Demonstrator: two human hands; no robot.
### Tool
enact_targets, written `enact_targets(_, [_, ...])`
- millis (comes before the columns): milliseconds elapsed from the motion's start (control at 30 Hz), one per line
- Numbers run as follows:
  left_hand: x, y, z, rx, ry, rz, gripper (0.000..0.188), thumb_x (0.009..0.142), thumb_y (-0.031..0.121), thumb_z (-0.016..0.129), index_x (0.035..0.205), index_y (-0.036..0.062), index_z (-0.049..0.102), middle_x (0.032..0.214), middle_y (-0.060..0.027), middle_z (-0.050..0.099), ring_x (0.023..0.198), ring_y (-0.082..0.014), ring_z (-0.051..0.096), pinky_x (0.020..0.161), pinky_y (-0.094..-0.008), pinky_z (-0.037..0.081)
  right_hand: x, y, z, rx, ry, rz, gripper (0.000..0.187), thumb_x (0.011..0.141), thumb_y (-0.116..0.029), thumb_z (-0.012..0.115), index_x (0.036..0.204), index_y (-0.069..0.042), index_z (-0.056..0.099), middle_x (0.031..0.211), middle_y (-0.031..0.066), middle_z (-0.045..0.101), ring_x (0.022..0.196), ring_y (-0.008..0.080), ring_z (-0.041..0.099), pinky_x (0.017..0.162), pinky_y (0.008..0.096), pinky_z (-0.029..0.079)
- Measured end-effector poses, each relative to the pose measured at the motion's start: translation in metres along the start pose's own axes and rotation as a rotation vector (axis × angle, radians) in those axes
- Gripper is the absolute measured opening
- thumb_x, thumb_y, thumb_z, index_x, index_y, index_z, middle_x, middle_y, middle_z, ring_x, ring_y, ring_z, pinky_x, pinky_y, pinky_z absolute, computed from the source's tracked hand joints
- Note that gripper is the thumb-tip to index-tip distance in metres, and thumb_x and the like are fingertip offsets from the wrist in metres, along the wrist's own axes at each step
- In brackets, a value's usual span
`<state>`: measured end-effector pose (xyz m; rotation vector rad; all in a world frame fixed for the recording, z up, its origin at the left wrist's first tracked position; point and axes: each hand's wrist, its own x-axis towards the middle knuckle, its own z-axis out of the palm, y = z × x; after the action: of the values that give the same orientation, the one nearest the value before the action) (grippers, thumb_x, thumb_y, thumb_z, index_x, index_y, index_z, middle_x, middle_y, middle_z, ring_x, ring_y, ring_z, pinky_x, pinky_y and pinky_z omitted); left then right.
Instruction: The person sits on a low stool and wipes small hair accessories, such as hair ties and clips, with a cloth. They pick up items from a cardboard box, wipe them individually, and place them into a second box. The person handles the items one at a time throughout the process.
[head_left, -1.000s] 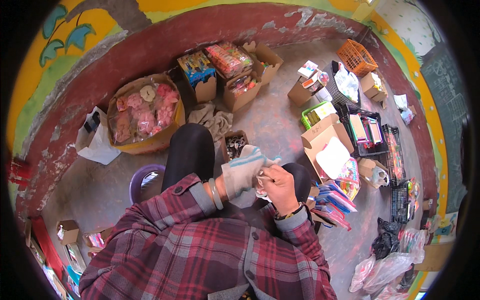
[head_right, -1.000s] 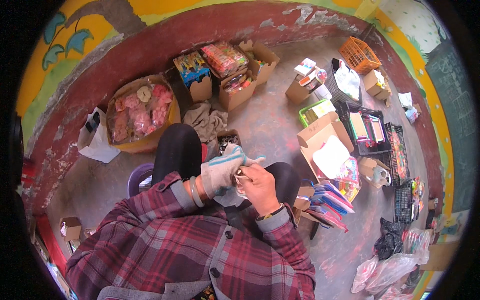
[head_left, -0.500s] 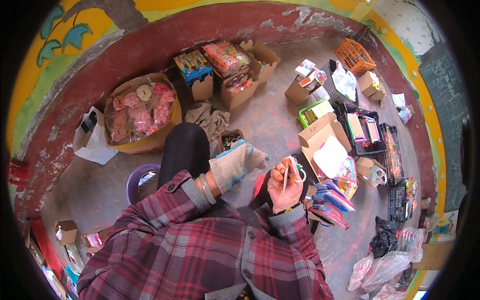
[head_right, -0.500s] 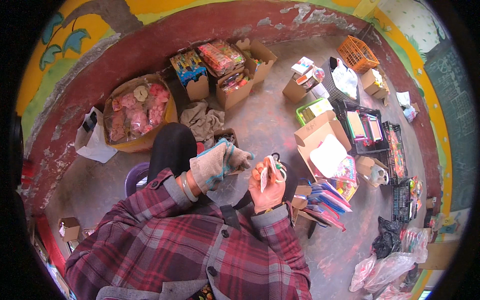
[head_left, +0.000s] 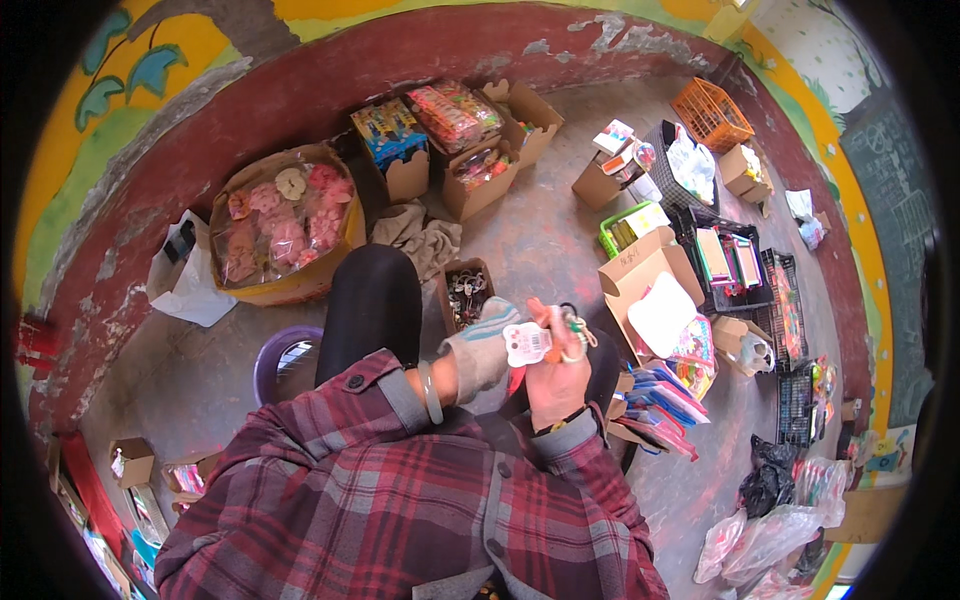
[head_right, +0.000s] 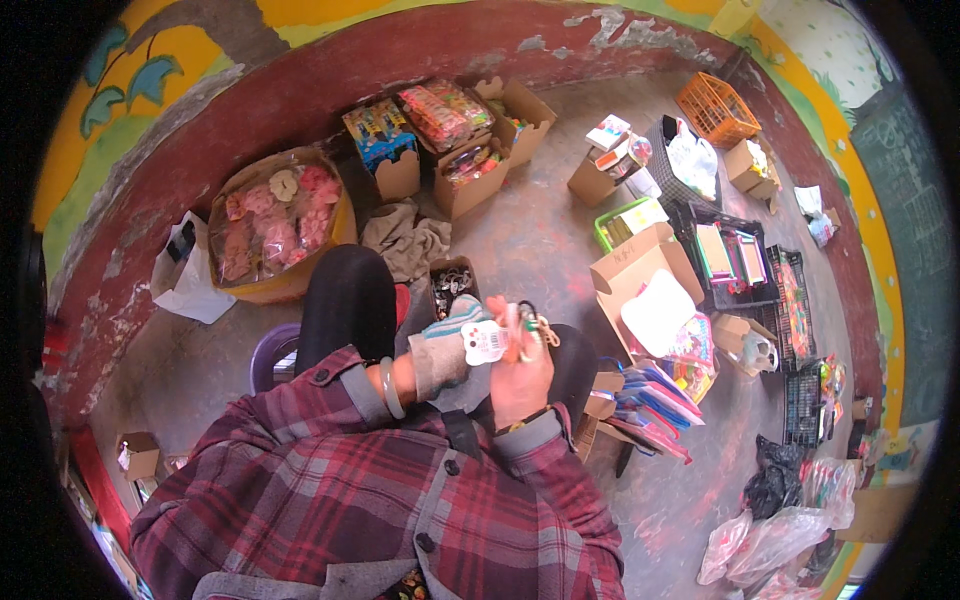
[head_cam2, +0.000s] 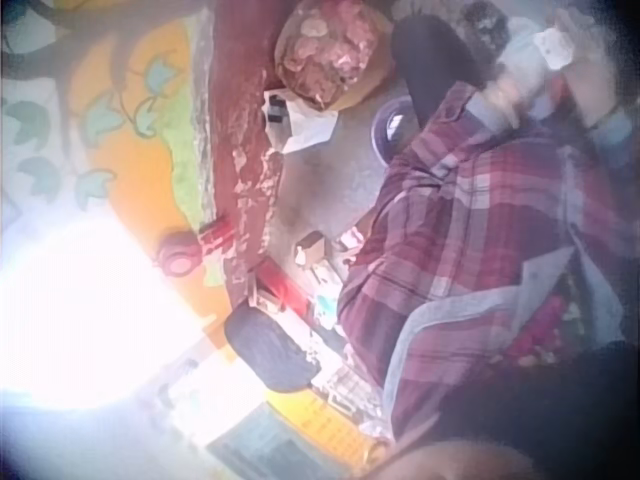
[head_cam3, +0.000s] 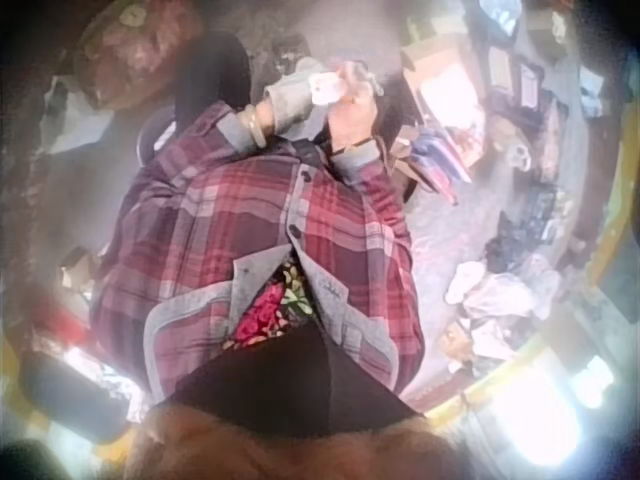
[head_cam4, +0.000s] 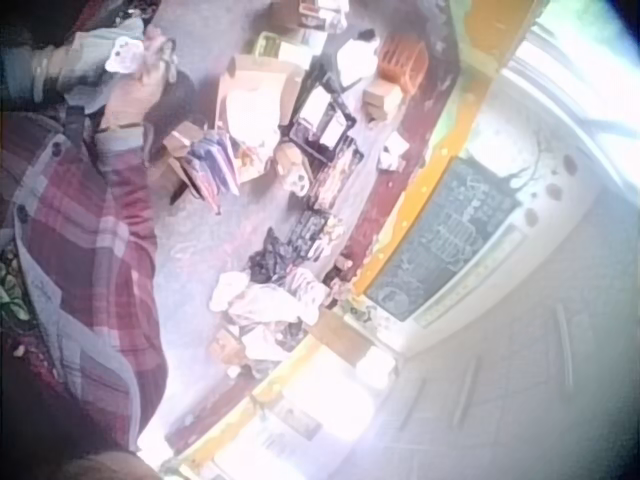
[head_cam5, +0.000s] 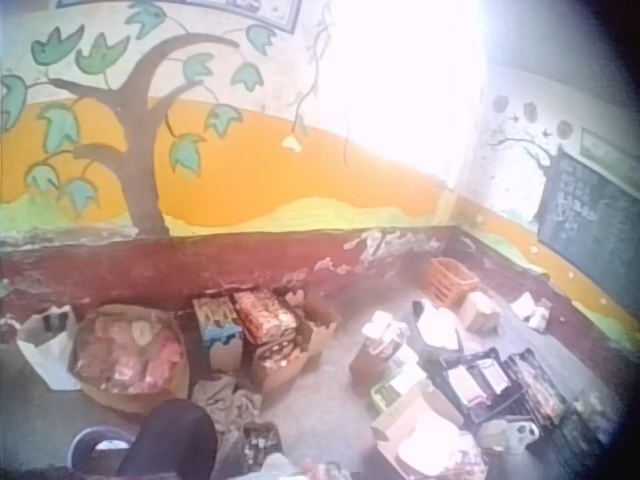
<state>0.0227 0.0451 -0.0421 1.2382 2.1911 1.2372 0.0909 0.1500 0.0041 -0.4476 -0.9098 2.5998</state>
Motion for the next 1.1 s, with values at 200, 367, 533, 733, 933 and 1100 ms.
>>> enact_targets(200, [0.000,0.023,-0.012,0.091,0.388,0.376,0.020,0.077,0.008,0.053,0.096,0.0023,0.053,0.091,-0.0169,0.056,0.086,-0.0343,0.054,0.079,-0.0389,0.042,-0.006,0.024,-0.001,-0.388,0.024,-0.020,0.035,0.097,-0.018,0.038,0.124,0.000,0.050,0.126,0.0079,0.050,0.113,0.0167,0.049,0.097,0.0297,0.037])
enact_targets(367, [0.000,0.036,-0.034,0.330,0.109,0.183,0.015,0.068,0.013,0.059,0.082,0.0068,0.057,0.082,-0.0153,0.059,0.082,-0.0330,0.056,0.074,-0.0385,0.041,-0.008,0.013,-0.002,-0.541,-0.081,0.091,0.033,0.095,-0.016,0.041,0.123,-0.003,0.051,0.125,0.0075,0.051,0.113,0.0160,0.049,0.098,0.0292,0.036])
enact_targets(533, [0.002,0.031,-0.042,0.262,0.071,0.162,0.013,0.069,0.013,0.058,0.081,0.0084,0.057,0.081,-0.0137,0.059,0.078,-0.0318,0.055,0.073,-0.0390,0.041,0.007,-0.007,-0.006,-0.228,-0.180,0.278,0.036,0.094,-0.019,0.042,0.123,0.001,0.050,0.120,0.0088,0.056,0.113,0.0184,0.050,0.098,0.0305,0.036])
enact_targets(733, [-0.002,0.031,-0.040,0.446,0.231,0.126,0.024,0.066,0.013,0.064,0.087,0.0061,0.054,0.082,-0.0119,0.053,0.078,-0.0324,0.053,0.067,-0.0376,0.044,-0.003,-0.004,0.000,-0.754,-0.086,0.011,0.031,0.091,-0.025,0.057,0.113,-0.003,0.056,0.100,0.0023,0.059,0.088,0.0090,0.053,0.078,0.0223,0.043])
enact_targets(933, [-0.009,0.035,-0.050,0.267,0.242,0.170,0.025,0.070,0.015,0.065,0.090,0.0056,0.053,0.079,-0.0133,0.052,0.075,-0.0325,0.054,0.063,-0.0363,0.045,-0.008,0.009,0.001,-0.552,-0.026,0.091,0.030,0.090,-0.028,0.059,0.108,-0.004,0.058,0.085,0.0020,0.060,0.067,0.0064,0.054,0.057,0.0203,0.044])
enact_targets(1100, [-0.017,0.019,-0.033,-0.253,0.187,0.031,0.040,0.068,0.030,0.074,0.092,0.0076,0.050,0.079,-0.0086,0.053,0.071,-0.0231,0.057,0.060,-0.0305,0.045,-0.008,-0.001,0.006,-0.194,0.051,0.292,0.022,0.090,-0.027,0.058,0.104,-0.009,0.059,0.069,-0.0061,0.051,0.052,0.0041,0.045,0.042,0.0175,0.031])
